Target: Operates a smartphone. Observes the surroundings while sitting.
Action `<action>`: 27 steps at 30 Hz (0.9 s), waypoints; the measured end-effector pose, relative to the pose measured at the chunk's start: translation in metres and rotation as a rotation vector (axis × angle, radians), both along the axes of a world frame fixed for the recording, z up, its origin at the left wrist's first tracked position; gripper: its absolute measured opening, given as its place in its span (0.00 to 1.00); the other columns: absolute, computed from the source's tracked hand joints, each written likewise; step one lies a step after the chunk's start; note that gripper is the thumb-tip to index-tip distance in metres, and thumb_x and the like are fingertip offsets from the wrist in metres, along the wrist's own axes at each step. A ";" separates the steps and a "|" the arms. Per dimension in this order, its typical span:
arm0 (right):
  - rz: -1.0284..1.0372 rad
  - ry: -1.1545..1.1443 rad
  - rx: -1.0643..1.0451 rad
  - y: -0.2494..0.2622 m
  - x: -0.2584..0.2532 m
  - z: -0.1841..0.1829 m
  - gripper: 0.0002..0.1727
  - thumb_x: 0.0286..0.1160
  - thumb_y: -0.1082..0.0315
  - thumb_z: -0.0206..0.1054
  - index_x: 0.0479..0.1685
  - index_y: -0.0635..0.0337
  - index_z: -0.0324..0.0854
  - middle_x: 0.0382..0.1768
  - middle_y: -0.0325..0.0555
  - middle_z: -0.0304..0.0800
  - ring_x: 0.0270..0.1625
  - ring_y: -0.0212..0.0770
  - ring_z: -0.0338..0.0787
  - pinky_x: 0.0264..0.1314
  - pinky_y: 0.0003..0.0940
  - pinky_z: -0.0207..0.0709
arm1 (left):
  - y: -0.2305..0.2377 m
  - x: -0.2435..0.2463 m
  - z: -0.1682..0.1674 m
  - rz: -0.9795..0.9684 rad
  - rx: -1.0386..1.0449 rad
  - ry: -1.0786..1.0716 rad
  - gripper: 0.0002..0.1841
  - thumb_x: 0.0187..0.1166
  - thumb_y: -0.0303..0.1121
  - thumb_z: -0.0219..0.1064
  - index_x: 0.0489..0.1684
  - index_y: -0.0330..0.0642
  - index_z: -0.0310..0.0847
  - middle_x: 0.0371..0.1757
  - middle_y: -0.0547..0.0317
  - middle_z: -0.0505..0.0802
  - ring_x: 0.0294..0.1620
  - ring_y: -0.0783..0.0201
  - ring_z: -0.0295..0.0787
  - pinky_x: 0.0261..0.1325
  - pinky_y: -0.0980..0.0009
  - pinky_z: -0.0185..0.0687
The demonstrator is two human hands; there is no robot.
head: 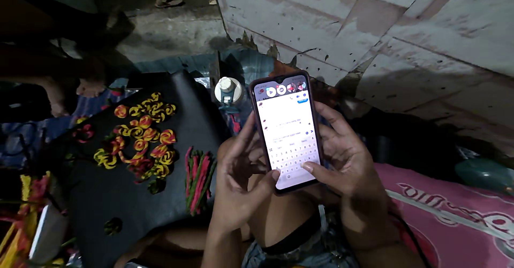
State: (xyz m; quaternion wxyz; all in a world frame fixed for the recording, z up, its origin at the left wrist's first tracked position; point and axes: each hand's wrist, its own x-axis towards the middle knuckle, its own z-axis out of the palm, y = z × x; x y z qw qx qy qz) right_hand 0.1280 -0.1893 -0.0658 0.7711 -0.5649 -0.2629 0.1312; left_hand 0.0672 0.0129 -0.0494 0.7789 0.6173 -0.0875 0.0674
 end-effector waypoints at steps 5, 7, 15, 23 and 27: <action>0.032 -0.003 0.033 0.001 0.002 -0.001 0.55 0.60 0.80 0.76 0.93 0.54 0.47 0.73 0.44 0.84 0.66 0.36 0.91 0.67 0.33 0.88 | 0.000 0.000 0.001 0.008 0.004 -0.001 0.44 0.71 0.22 0.72 0.92 0.38 0.54 0.78 0.57 0.82 0.61 0.66 0.91 0.56 0.72 0.92; 0.018 -0.007 0.020 0.001 0.001 -0.001 0.53 0.62 0.79 0.74 0.92 0.54 0.47 0.71 0.43 0.85 0.64 0.35 0.91 0.66 0.32 0.88 | 0.000 0.000 0.000 0.008 0.000 -0.004 0.44 0.71 0.22 0.72 0.92 0.37 0.53 0.78 0.57 0.83 0.61 0.67 0.91 0.56 0.73 0.92; -0.091 0.007 -0.022 0.004 0.001 0.000 0.38 0.76 0.74 0.66 0.87 0.53 0.56 0.61 0.32 0.91 0.55 0.25 0.93 0.57 0.22 0.88 | -0.004 0.000 -0.001 0.023 0.022 -0.003 0.45 0.70 0.23 0.73 0.92 0.39 0.54 0.78 0.57 0.83 0.61 0.66 0.92 0.54 0.72 0.93; -0.015 0.017 0.023 0.001 -0.001 0.000 0.51 0.64 0.71 0.76 0.91 0.53 0.50 0.69 0.41 0.87 0.61 0.33 0.92 0.63 0.30 0.89 | -0.002 0.000 -0.002 -0.005 -0.012 -0.002 0.44 0.71 0.22 0.72 0.92 0.38 0.52 0.78 0.57 0.83 0.61 0.66 0.91 0.56 0.72 0.92; 0.006 -0.011 0.023 0.000 -0.001 -0.002 0.55 0.60 0.75 0.78 0.93 0.54 0.47 0.72 0.42 0.84 0.65 0.34 0.91 0.66 0.32 0.88 | -0.001 0.000 -0.002 -0.007 -0.020 -0.003 0.44 0.71 0.23 0.72 0.92 0.38 0.53 0.79 0.57 0.82 0.62 0.67 0.91 0.57 0.72 0.92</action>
